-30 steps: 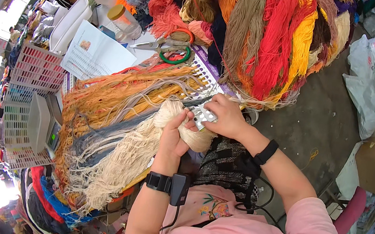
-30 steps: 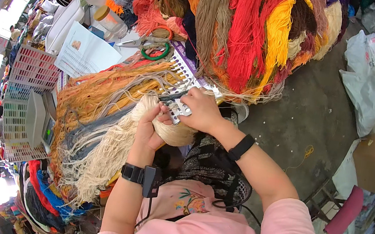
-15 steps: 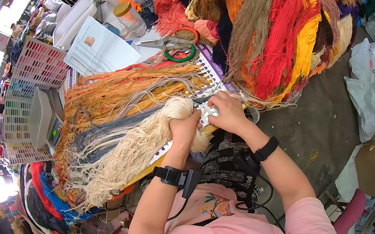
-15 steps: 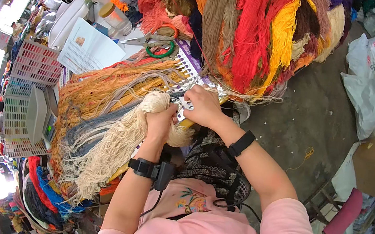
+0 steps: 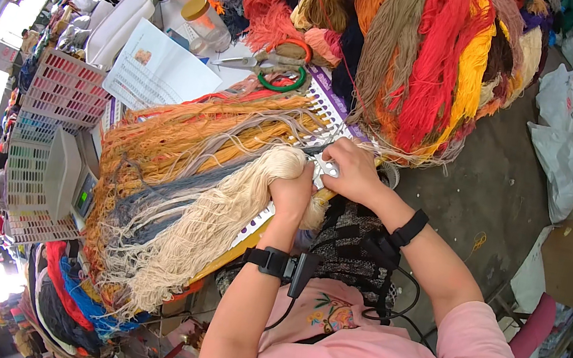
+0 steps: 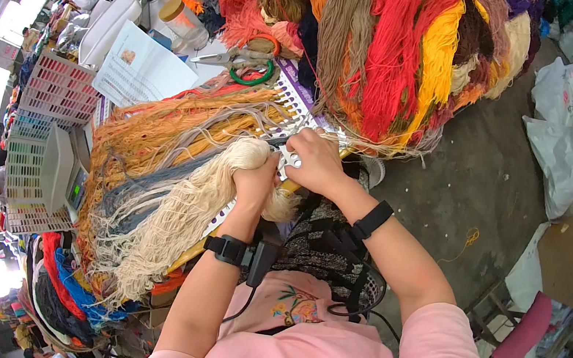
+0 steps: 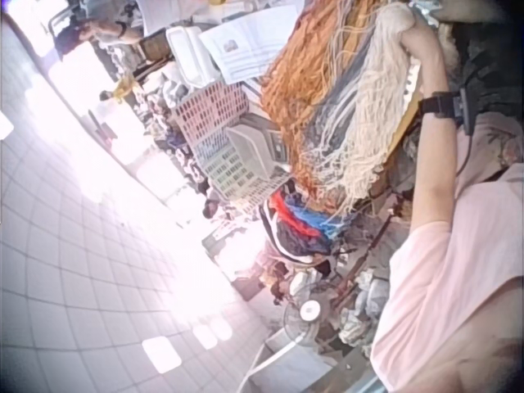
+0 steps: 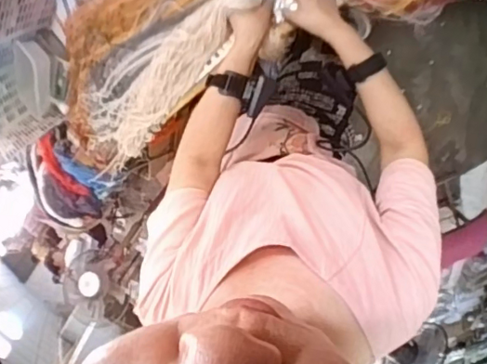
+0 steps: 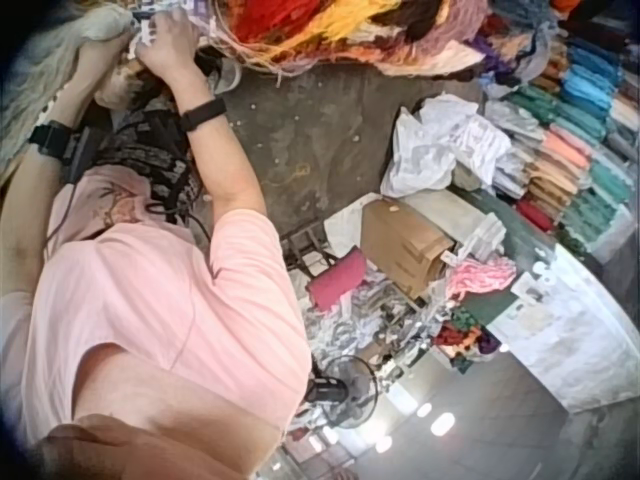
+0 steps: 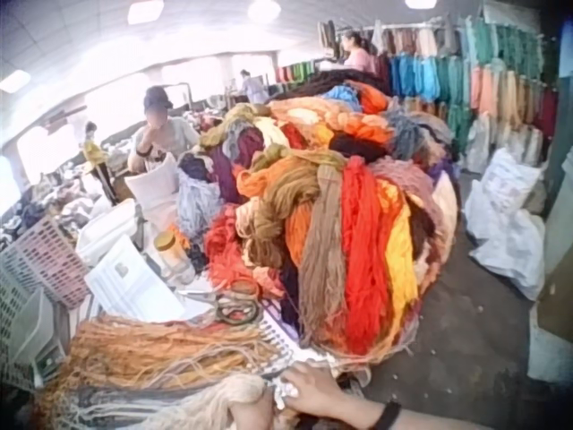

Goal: The person picks up a bundle of thread, weighs it on a scale, and pulls out individual strands by hand. They thread these strands through holes in a cardboard organizer strip, repeating the process for different colors of thread.

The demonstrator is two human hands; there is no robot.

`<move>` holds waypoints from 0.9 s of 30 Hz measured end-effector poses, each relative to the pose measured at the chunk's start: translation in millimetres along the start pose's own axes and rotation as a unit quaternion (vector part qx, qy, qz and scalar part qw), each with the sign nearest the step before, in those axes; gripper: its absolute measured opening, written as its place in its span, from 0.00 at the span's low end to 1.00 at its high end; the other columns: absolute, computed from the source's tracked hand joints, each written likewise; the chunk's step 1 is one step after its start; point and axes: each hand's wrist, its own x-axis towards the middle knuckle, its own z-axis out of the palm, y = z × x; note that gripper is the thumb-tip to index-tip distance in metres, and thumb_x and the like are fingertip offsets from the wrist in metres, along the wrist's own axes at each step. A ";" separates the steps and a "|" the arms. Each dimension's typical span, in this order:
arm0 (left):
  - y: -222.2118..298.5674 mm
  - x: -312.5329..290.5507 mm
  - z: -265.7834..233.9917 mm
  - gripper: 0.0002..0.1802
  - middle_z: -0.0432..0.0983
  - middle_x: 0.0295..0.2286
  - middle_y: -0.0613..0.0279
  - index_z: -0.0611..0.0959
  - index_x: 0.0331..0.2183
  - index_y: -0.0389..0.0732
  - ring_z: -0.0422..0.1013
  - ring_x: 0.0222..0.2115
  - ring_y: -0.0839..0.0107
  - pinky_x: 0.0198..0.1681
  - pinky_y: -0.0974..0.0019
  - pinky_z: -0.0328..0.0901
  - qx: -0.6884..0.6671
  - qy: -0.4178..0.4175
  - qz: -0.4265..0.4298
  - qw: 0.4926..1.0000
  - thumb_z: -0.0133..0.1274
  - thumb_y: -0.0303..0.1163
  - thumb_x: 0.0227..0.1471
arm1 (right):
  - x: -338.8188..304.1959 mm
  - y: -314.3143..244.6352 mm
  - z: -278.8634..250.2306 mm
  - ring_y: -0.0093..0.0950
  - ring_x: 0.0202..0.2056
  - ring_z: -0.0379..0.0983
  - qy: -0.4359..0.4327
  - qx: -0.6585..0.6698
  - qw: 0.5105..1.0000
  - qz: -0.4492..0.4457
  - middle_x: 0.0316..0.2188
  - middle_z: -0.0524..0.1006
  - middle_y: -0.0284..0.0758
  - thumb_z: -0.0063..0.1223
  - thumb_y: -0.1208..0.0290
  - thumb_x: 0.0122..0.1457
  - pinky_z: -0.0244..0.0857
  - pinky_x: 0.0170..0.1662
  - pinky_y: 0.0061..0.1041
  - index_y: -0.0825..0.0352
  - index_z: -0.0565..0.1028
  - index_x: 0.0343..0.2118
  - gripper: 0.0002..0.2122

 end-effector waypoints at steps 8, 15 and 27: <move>-6.0 -3.1 -15.2 0.06 0.66 0.17 0.66 0.72 0.25 0.34 0.60 0.13 0.79 0.15 0.77 0.56 -0.221 -0.050 0.019 0.974 0.48 0.27 0.43 | 2.2 -11.3 -15.5 0.36 0.28 0.66 -0.039 -0.043 0.998 0.027 0.25 0.68 0.38 0.48 0.71 0.37 0.59 0.30 0.32 0.65 0.67 0.26 0.10; -5.5 -14.3 -40.9 0.07 0.64 0.18 0.68 0.70 0.29 0.35 0.57 0.15 0.84 0.20 0.79 0.57 -0.418 -0.179 -0.111 0.884 0.42 0.29 0.47 | 12.7 -21.3 -36.5 0.38 0.23 0.68 -0.141 -0.203 0.966 0.076 0.19 0.69 0.37 0.43 0.75 0.39 0.60 0.25 0.33 0.65 0.71 0.20 0.04; 17.9 -45.2 -55.9 0.19 0.67 0.26 0.65 0.64 0.41 0.38 0.58 0.16 0.84 0.21 0.78 0.56 -0.427 -0.309 -0.198 0.826 0.43 0.24 0.43 | 23.3 23.2 -39.4 0.18 0.19 0.62 -0.240 0.364 0.889 0.138 0.14 0.66 0.26 0.48 0.71 0.43 0.55 0.21 0.17 0.68 0.69 0.18 0.06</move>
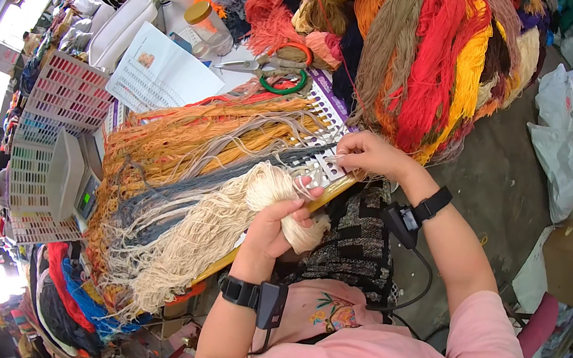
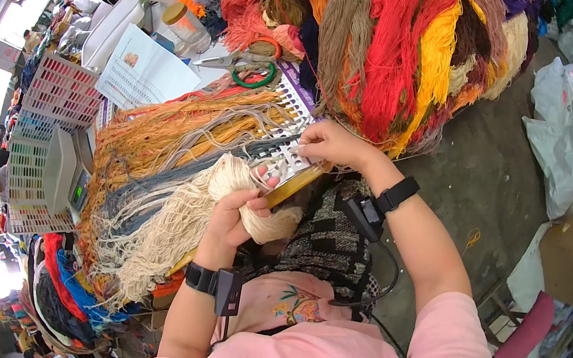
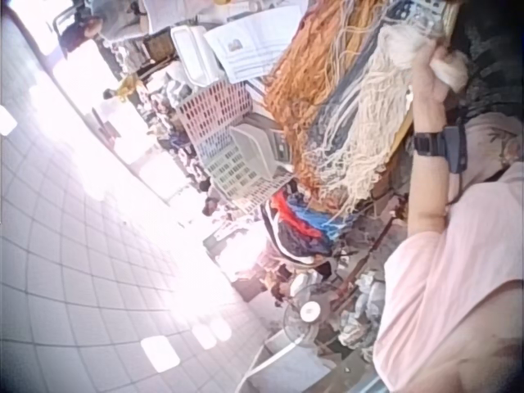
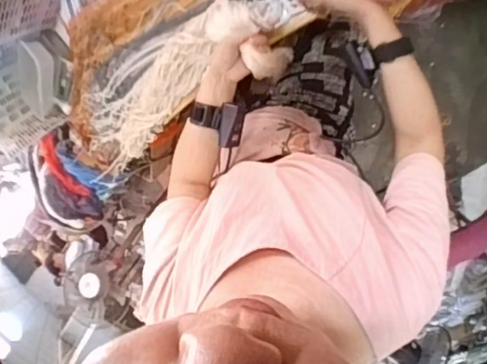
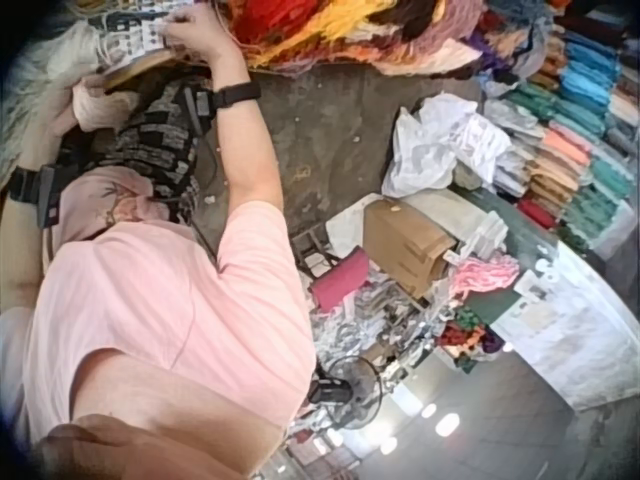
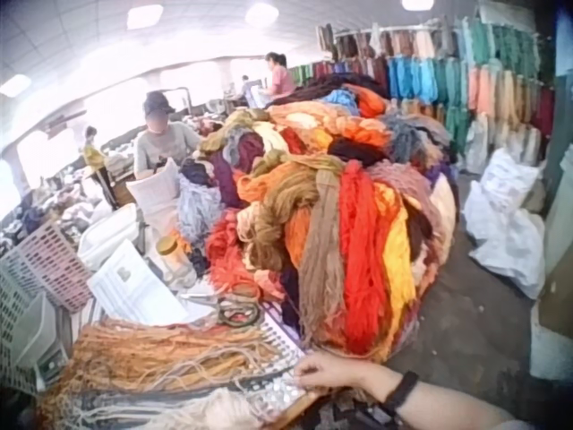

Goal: The person picks up a bundle of thread, weighs it on a scale, and pulls out individual strands by hand. They thread these strands through holes in a cardboard organizer strip, repeating the process for different colors of thread.

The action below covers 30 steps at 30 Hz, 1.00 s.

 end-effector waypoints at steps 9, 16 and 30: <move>4.2 53.5 6.3 0.17 0.64 0.17 0.68 0.65 0.42 0.40 0.58 0.15 0.82 0.19 0.78 0.57 0.163 0.021 -0.025 0.986 0.40 0.29 0.46 | -8.4 -11.7 -6.8 0.13 0.23 0.61 -0.045 0.147 0.988 0.012 0.21 0.67 0.26 0.49 0.75 0.43 0.55 0.26 0.12 0.71 0.71 0.21 0.05; 2.6 53.7 7.8 0.08 0.65 0.13 0.66 0.75 0.21 0.36 0.60 0.14 0.79 0.18 0.78 0.56 0.360 0.128 -0.078 0.921 0.47 0.31 0.41 | -7.4 -0.6 -8.5 0.14 0.23 0.61 -0.014 0.165 0.986 0.004 0.20 0.67 0.26 0.49 0.74 0.42 0.55 0.28 0.13 0.71 0.71 0.20 0.05; 56.9 -33.6 -43.6 0.10 0.66 0.18 0.64 0.68 0.33 0.40 0.62 0.15 0.79 0.15 0.79 0.59 0.097 0.148 0.055 0.983 0.44 0.33 0.46 | 3.1 3.1 24.6 0.31 0.39 0.58 0.094 -0.380 0.918 -0.064 0.31 0.64 0.33 0.55 0.58 0.29 0.46 0.41 0.32 0.56 0.68 0.31 0.21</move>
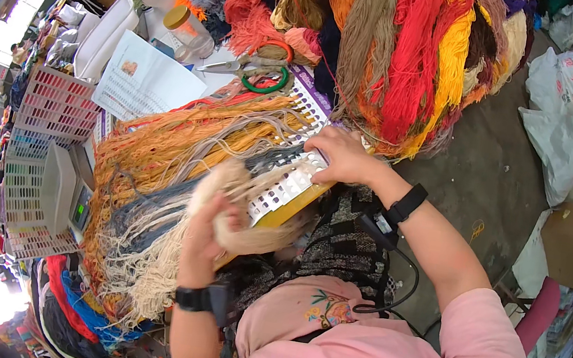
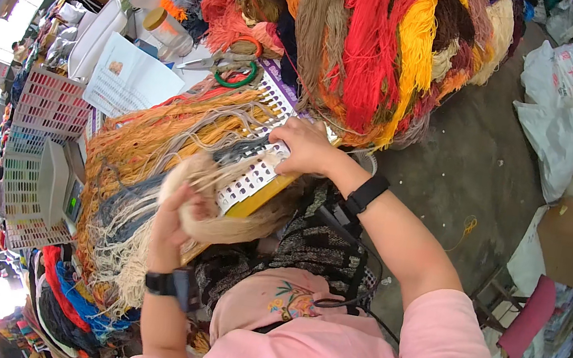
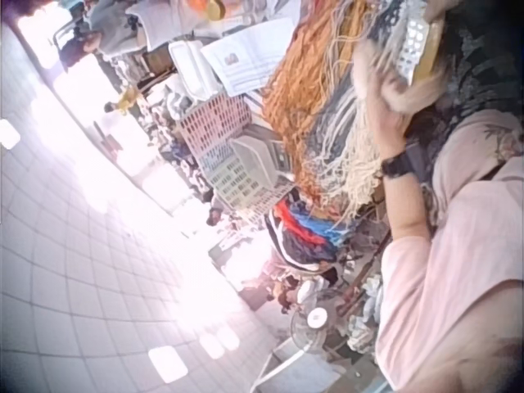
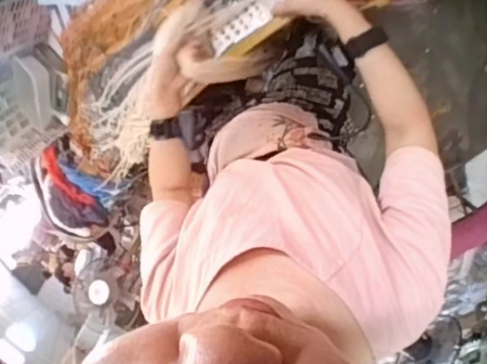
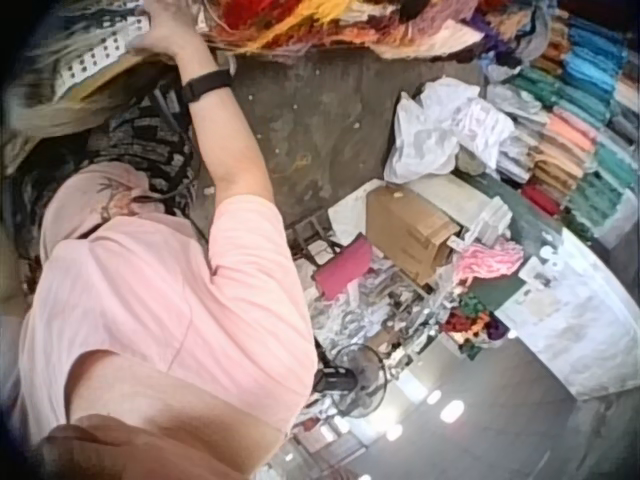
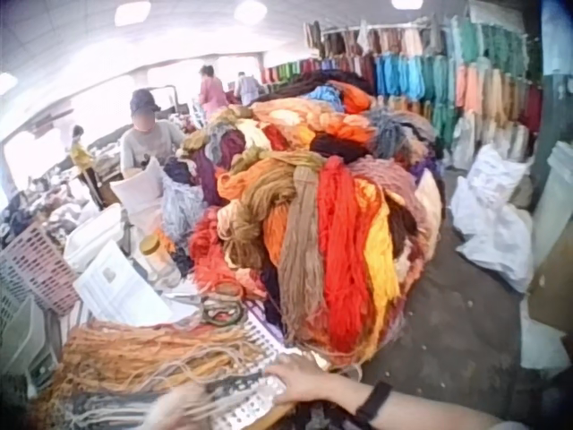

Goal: The person picks up a bundle of thread, weighs it on a scale, and pulls out individual strands by hand. They thread these strands through holes in a cardboard organizer strip, repeating the process for different colors of thread.

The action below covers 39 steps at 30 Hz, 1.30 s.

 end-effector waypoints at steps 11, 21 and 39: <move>143.7 -158.5 -171.5 0.07 0.68 0.22 0.65 0.71 0.26 0.37 0.67 0.22 0.74 0.27 0.73 0.63 0.197 0.303 0.402 0.841 0.40 0.29 0.45 | -3.0 -12.1 2.3 0.33 0.39 0.57 0.005 -0.070 0.996 0.058 0.31 0.63 0.33 0.55 0.61 0.29 0.47 0.40 0.30 0.55 0.67 0.31 0.20; 90.3 -332.3 -221.8 0.11 0.66 0.24 0.66 0.67 0.33 0.34 0.64 0.20 0.79 0.25 0.76 0.59 -0.054 0.158 0.489 0.856 0.39 0.29 0.45 | -4.2 -8.8 11.0 0.31 0.39 0.60 0.070 -0.066 0.994 0.050 0.31 0.65 0.31 0.54 0.60 0.29 0.49 0.39 0.33 0.55 0.68 0.30 0.19; -33.4 -118.3 1.3 0.26 0.60 0.42 0.51 0.60 0.45 0.31 0.61 0.42 0.65 0.44 0.61 0.57 -0.007 -0.116 0.143 0.983 0.30 0.43 0.51 | -58.0 -182.9 35.2 0.14 0.19 0.65 -0.091 0.518 0.845 0.094 0.20 0.70 0.29 0.48 0.76 0.46 0.58 0.21 0.11 0.71 0.71 0.23 0.04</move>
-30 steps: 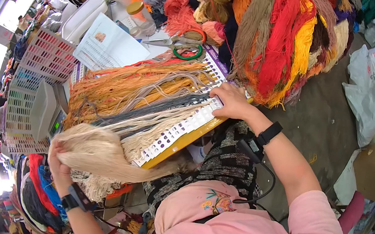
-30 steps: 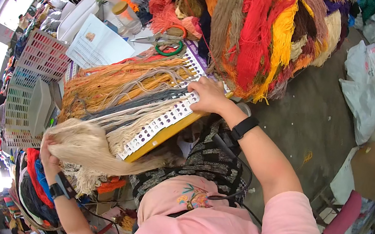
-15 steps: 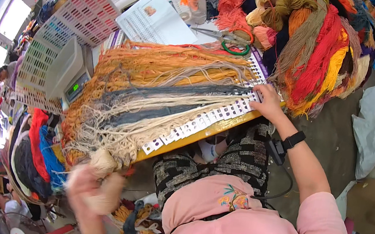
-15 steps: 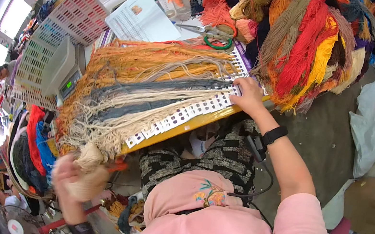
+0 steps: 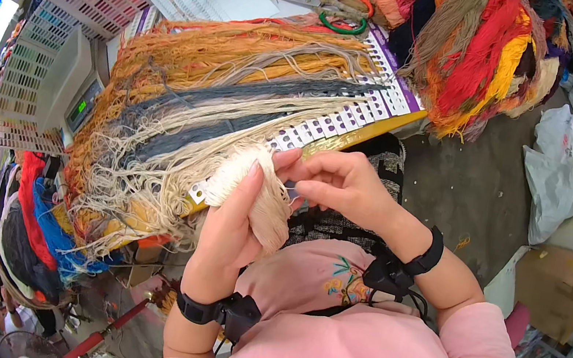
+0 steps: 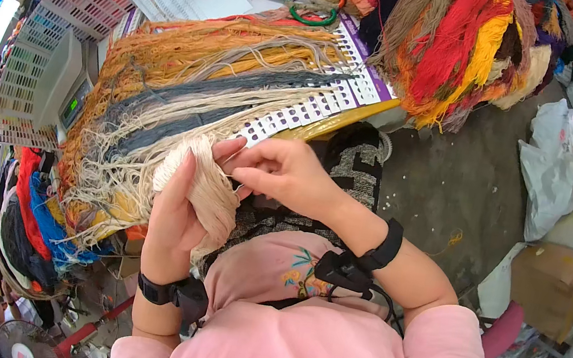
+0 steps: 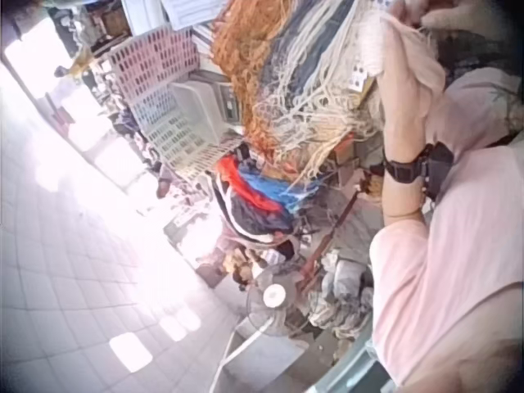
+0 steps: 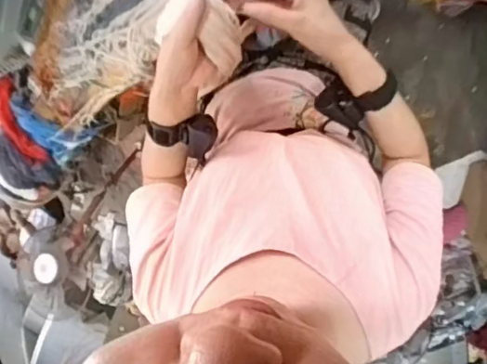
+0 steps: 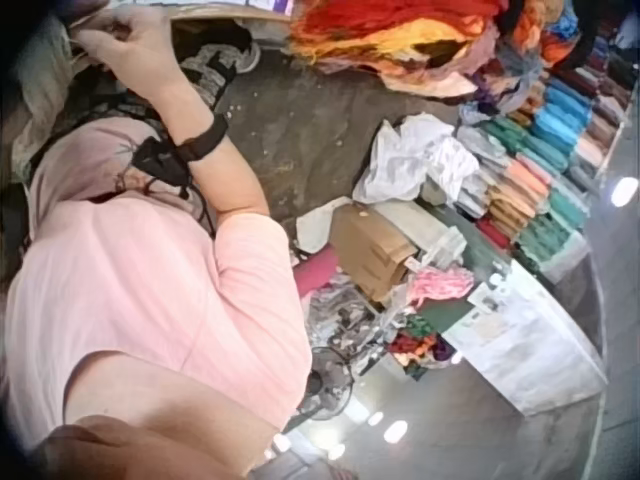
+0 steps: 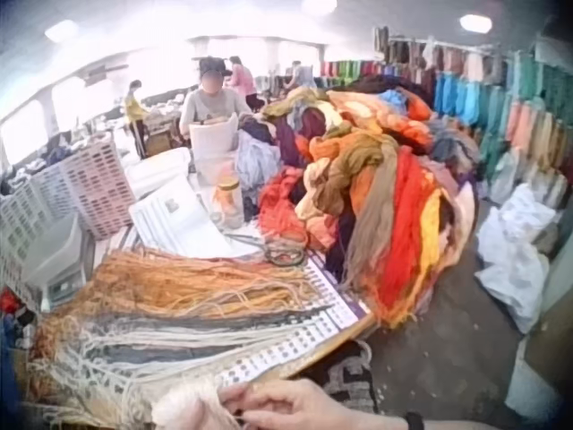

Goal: The person picks up a bundle of thread, weighs it on a scale, and pulls out individual strands by hand. They thread these strands through holes in a cardboard organizer strip, repeating the process for different colors of thread.

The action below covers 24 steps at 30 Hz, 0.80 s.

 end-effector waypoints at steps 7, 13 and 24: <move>4.6 6.2 -0.9 0.24 0.66 0.35 0.55 0.62 0.44 0.32 0.64 0.33 0.71 0.37 0.69 0.60 -0.082 -0.007 -0.030 0.996 0.31 0.41 0.52 | 15.7 4.6 -9.1 0.14 0.16 0.65 -0.029 0.059 0.996 0.058 0.16 0.71 0.29 0.47 0.74 0.47 0.57 0.18 0.10 0.71 0.72 0.23 0.05; -1.9 18.4 -7.0 0.29 0.65 0.35 0.53 0.61 0.43 0.29 0.65 0.34 0.67 0.36 0.65 0.62 -0.061 -0.044 -0.028 0.997 0.29 0.46 0.51 | 19.4 -1.3 -4.6 0.15 0.16 0.66 -0.043 0.073 0.993 0.080 0.29 0.72 0.35 0.47 0.75 0.46 0.57 0.17 0.10 0.72 0.72 0.25 0.06; -6.5 21.9 -1.8 0.14 0.68 0.27 0.58 0.69 0.36 0.30 0.65 0.29 0.73 0.31 0.72 0.61 -0.005 -0.009 0.009 1.000 0.42 0.27 0.47 | 15.1 5.5 -11.4 0.17 0.15 0.66 -0.011 0.136 0.990 0.018 0.18 0.72 0.35 0.45 0.79 0.45 0.57 0.16 0.11 0.73 0.72 0.22 0.04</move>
